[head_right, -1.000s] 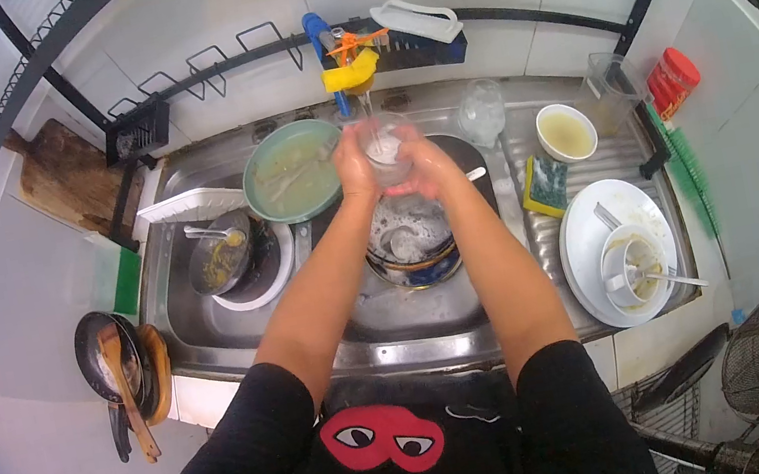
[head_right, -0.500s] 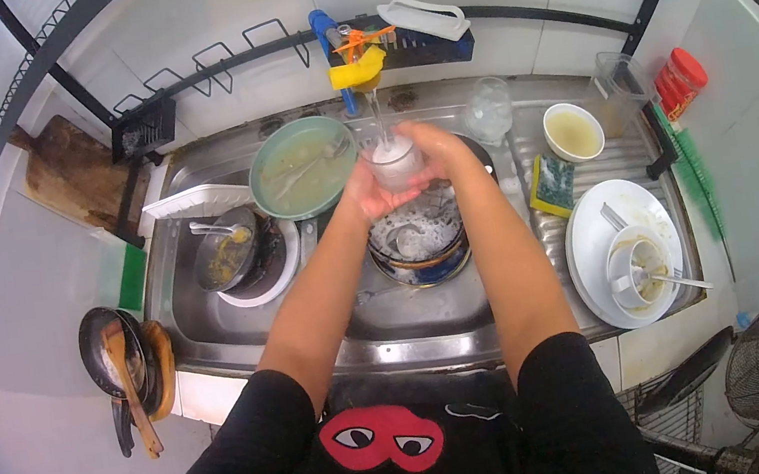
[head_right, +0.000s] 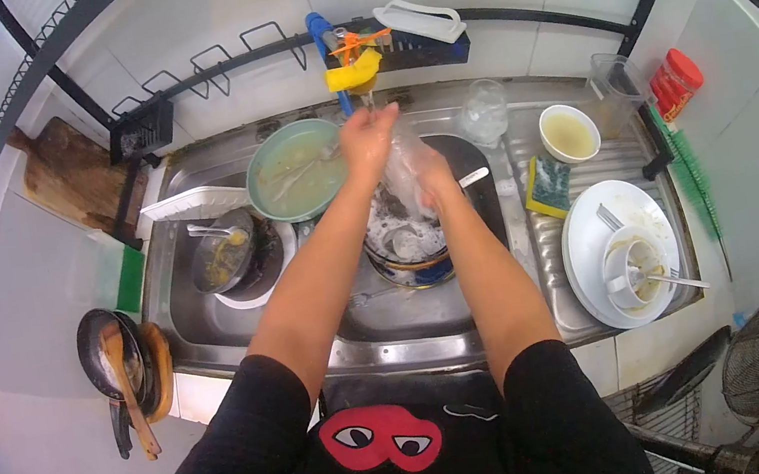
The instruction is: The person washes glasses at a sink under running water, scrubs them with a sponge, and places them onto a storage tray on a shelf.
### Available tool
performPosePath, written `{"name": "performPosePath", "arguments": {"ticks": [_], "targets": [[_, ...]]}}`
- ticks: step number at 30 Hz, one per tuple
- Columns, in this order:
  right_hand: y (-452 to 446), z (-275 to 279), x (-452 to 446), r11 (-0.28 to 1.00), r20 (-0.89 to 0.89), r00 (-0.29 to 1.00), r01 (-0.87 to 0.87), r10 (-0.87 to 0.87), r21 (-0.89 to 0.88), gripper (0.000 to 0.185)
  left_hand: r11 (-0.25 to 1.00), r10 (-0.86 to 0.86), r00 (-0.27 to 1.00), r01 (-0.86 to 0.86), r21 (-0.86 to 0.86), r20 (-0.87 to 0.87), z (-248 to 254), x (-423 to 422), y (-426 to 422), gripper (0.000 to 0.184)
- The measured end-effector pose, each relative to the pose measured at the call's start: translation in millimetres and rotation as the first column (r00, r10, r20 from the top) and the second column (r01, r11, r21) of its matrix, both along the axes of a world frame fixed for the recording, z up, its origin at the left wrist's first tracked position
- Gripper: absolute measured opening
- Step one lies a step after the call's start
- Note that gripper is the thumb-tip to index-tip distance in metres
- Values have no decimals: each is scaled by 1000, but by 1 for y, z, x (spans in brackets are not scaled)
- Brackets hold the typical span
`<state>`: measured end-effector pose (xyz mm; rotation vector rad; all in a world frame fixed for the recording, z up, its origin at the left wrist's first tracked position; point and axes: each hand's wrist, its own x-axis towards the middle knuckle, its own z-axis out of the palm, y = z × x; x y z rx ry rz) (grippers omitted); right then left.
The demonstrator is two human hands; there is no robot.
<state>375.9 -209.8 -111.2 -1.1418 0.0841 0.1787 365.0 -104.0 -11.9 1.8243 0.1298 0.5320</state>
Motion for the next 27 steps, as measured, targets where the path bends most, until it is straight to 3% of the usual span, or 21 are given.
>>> {"name": "performPosePath", "arguments": {"ticks": [1, 4, 7, 10, 13, 16, 19, 20, 22, 23, 25, 27], "targets": [[1, 0, 0, 999, 8, 1000, -6, 6, -36, 33, 985, 11, 1000, -13, 170, 18, 9, -1, 0, 30], [0, -41, 23, 975, 44, 992, -125, 119, 184, 32, 874, -106, 989, 140, 466, -98, 34, 4, 1, 33], [-4, -7, 8, 905, -77, 954, -246, 289, 346, 30, 651, -357, 927, 337, 680, -117, 16, 45, 14, 33], [-11, 18, 3, 949, -149, 940, -293, 308, 117, 23, 576, -506, 819, 554, 601, -270, 10, 59, 27, 36], [-8, 48, -10, 974, -175, 958, -223, 225, 30, 21, 640, -459, 801, 598, 482, -385, 35, 22, 37, 44], [-21, 77, -8, 880, -293, 875, -445, 386, -169, 27, 586, -612, 759, 624, 516, -223, 19, -4, 62, 68], [-28, 78, 16, 710, -379, 748, -652, 545, -265, 26, 579, -494, 800, 596, 557, -342, 27, -37, 60, 90], [-28, 82, 17, 651, -366, 759, -651, 539, -391, 26, 640, -439, 846, 531, 556, -302, 21, -43, 58, 86], [-22, 85, 24, 739, -358, 803, -587, 477, -330, 29, 817, -538, 811, 569, 94, -231, 9, -50, 55, 79], [-20, 89, 26, 780, -356, 824, -548, 441, -302, 31, 818, -574, 800, 554, -156, -174, 3, -52, 51, 76], [-3, 94, 26, 909, -223, 918, -371, 328, -188, 36, 754, -584, 796, 461, -469, -158, -17, -50, 40, 68], [13, 83, 35, 962, -135, 963, -249, 233, -116, 39, 577, -628, 772, 377, -725, -98, -33, -45, 36, 64]]}}
